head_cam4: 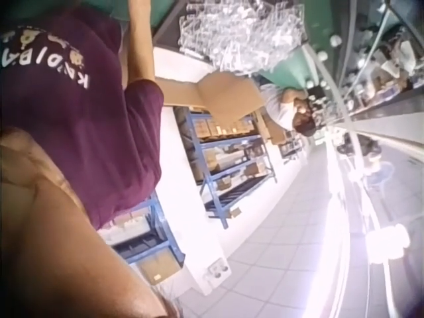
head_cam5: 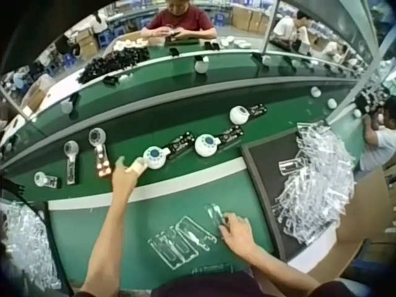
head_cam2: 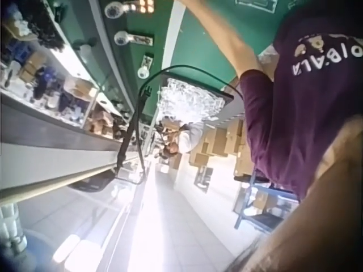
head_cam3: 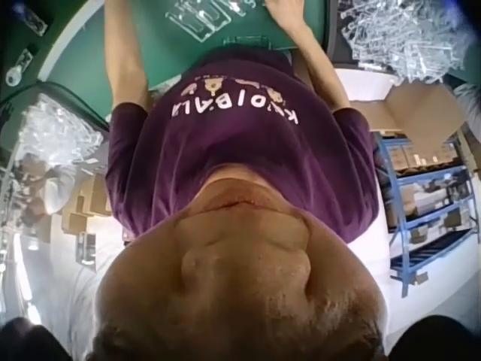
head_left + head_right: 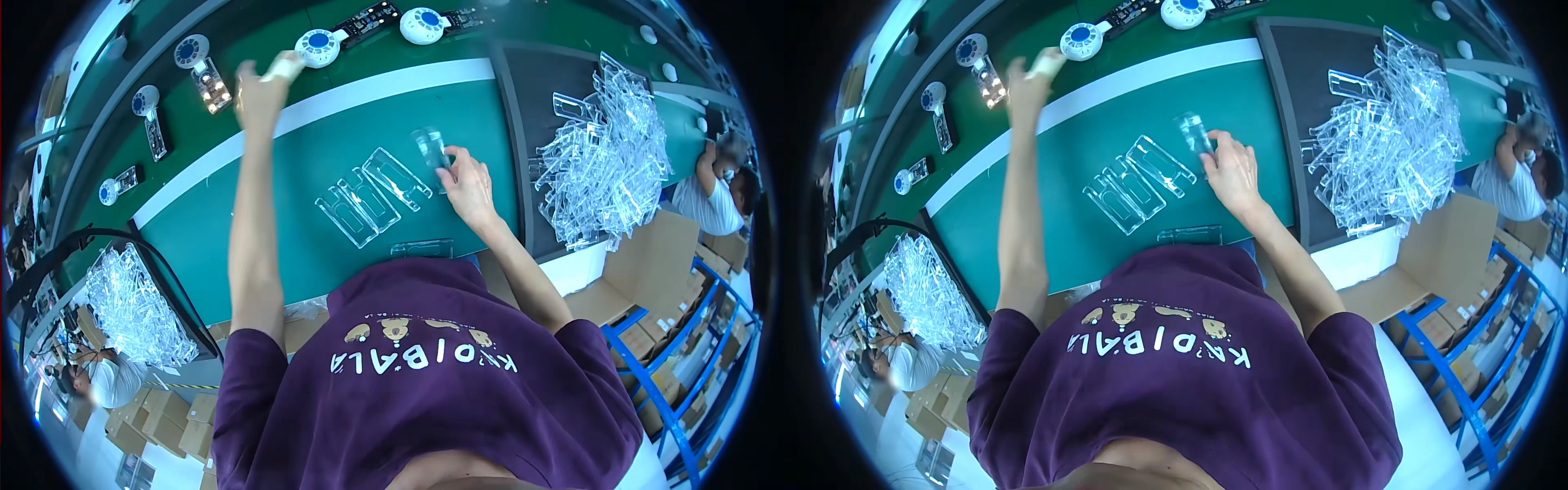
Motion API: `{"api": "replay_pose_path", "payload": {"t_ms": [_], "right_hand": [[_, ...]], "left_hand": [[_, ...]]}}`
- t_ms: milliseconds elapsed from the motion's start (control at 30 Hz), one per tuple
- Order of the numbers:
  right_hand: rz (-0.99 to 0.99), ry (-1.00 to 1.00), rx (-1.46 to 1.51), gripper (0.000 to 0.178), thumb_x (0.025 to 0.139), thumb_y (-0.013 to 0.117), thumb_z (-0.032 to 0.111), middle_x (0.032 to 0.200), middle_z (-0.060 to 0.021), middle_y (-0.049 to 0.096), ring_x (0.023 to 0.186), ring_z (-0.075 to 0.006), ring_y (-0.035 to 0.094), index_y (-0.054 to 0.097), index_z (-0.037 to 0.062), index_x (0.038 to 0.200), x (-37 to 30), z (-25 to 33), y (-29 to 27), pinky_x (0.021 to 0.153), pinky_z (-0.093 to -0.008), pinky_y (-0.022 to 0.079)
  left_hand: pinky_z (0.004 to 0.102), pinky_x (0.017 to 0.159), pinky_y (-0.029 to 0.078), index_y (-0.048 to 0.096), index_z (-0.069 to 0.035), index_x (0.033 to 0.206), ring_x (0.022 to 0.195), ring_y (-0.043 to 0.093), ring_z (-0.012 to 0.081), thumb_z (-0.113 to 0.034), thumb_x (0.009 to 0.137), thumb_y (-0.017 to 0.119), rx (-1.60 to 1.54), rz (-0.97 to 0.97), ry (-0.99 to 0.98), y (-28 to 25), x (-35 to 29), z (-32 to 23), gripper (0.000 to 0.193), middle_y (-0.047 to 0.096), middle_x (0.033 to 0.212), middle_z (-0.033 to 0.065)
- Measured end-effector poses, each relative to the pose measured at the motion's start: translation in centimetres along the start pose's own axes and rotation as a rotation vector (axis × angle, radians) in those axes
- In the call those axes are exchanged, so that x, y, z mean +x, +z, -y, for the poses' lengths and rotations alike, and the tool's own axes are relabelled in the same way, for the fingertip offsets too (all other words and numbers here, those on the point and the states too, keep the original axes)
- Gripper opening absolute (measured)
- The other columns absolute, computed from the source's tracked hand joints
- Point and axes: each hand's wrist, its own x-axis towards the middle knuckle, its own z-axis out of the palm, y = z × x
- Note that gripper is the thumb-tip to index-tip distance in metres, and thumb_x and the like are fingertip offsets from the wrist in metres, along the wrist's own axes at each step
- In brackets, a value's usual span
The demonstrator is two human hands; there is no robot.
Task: Manually assembling and testing components of small electronic devices and placing them into a shipping box on a production line.
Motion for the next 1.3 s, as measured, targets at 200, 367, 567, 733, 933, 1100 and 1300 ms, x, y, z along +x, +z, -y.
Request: {"api": "replay_pose_path", "payload": {"t_ms": [200,367,567,733,933,1100,1300], "right_hand": [[0.045,0.192,0.769,0.037,0.092,0.046,0.017,0.086,-0.0067,0.055,0.07,-0.0164,0.052,0.045,0.0029,0.125,0.6,0.3,-2.0,0.066,-0.0303,0.043],[0.418,0.264,1.33,0.039,0.095,0.038,0.022,0.094,-0.006,0.055,0.076,-0.0136,0.052,0.045,0.0019,0.128,0.5,-0.1,-3.1,0.068,-0.0274,0.043],[0.082,-0.243,0.761,0.044,0.086,0.056,0.021,0.095,-0.0082,0.053,0.084,-0.015,0.052,0.048,0.0039,0.126,1.6,7.5,-7.0,0.071,-0.0278,0.044],[-0.272,-0.593,0.26,0.055,0.074,0.069,0.019,0.098,-0.0113,0.051,0.089,-0.0219,0.051,0.05,0.0074,0.125,2.6,12.6,-3.2,0.073,-0.0315,0.043],[-0.346,-0.621,-0.011,0.056,0.075,0.069,0.016,0.103,-0.0134,0.049,0.094,-0.028,0.048,0.048,0.0084,0.127,1.4,14.1,-1.1,0.078,-0.036,0.043],[-0.323,-0.555,0.066,0.061,0.074,0.069,0.014,0.106,-0.0138,0.049,0.094,-0.0299,0.047,0.045,0.0097,0.129,1.3,12.4,1.0,0.079,-0.0388,0.043],[-0.237,-0.622,0.253,0.063,0.076,0.068,0.017,0.107,-0.0148,0.049,0.095,-0.0309,0.047,0.041,0.011,0.132,2.7,10.8,-0.2,0.08,-0.0384,0.044]], "left_hand": [[0.0279,0.056,0.05,0.043,0.003,0.119,0.079,0.06,0.0202,-0.043,0.065,0.076,-0.61,0.057,-0.33,5.0,-1.0,-4.5,0.079,0.055,0.098,0.016],[0.0287,0.069,0.049,0.041,0.002,0.119,0.086,0.058,0.0206,-0.027,0.061,0.083,-0.654,-0.28,-0.017,3.3,-1.6,-5.5,0.076,0.05,0.107,0.0154],[0.0268,0.068,0.048,0.04,0.001,0.118,0.087,0.056,0.0192,-0.033,0.067,0.078,-0.926,-0.265,0.192,-6.2,-6.4,-5.8,0.072,0.053,0.103,0.0132],[0.0297,0.067,0.049,0.039,0.001,0.119,0.088,0.057,0.0175,-0.034,0.072,0.075,-1.29,0.012,-0.124,-7.3,-10.3,-5.2,0.069,0.055,0.101,0.0115],[0.0286,0.066,0.048,0.039,0.002,0.119,0.088,0.057,0.0169,-0.036,0.074,0.073,-1.237,0.041,-0.231,-8.5,-11.7,-5.3,0.068,0.055,0.101,0.011],[0.0298,0.07,0.048,0.038,0.003,0.118,0.088,0.057,0.0171,-0.036,0.075,0.072,-1.137,0.021,-0.202,-7.9,-12.4,-5.7,0.067,0.055,0.102,0.0116],[0.031,0.079,0.046,0.041,0.004,0.116,0.09,0.058,0.019,-0.027,0.082,0.065,-1.602,0.142,-0.105,-5.1,-14.4,-4.1,0.052,0.058,0.099,0.0124]]}}
